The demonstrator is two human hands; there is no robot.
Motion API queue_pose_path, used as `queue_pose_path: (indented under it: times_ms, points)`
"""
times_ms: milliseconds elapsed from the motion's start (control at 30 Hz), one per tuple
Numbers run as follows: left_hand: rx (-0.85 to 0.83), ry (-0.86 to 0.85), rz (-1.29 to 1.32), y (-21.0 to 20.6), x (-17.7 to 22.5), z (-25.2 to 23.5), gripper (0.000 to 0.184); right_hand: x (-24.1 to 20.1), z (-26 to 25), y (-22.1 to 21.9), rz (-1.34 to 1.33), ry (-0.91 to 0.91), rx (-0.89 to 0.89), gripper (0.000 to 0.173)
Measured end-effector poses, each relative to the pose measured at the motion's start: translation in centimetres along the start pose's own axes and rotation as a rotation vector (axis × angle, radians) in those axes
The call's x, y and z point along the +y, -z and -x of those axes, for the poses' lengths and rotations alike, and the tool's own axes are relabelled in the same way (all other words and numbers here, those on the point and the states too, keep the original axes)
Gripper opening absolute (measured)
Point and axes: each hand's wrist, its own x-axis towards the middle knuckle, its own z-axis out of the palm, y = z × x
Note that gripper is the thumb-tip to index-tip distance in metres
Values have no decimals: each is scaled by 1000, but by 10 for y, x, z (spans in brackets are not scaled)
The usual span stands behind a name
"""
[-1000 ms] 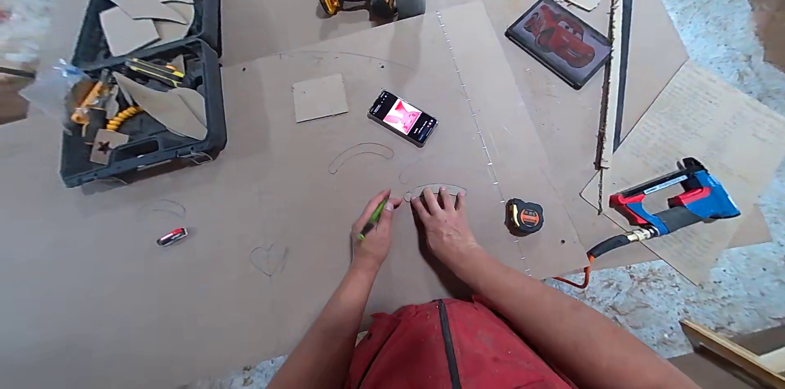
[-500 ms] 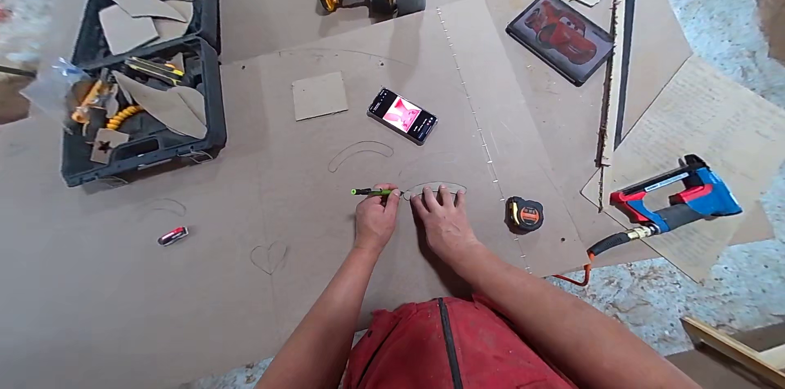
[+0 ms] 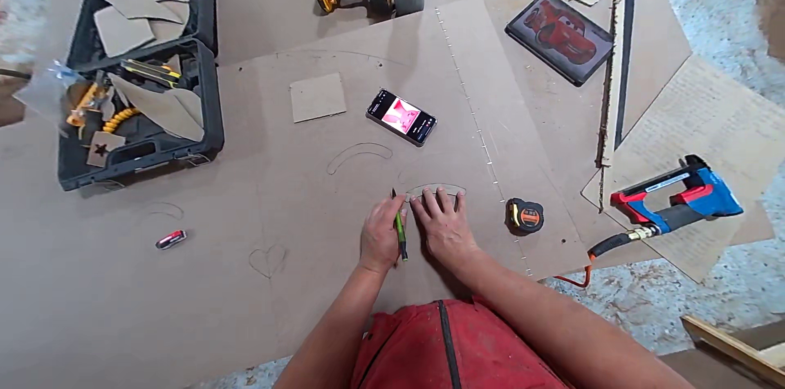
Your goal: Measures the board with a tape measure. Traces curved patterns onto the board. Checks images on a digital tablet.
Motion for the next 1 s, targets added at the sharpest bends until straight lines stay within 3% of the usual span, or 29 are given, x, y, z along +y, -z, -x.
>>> queue_pose_path:
  times_ms: [300, 1000]
  points:
    - [-50, -5, -3, -9, -8, 15, 38, 2, -1, -5, 10, -5, 56, 70]
    - [-69, 83, 43, -2, -1, 11, 38, -2, -5, 11, 9, 1, -78, 70]
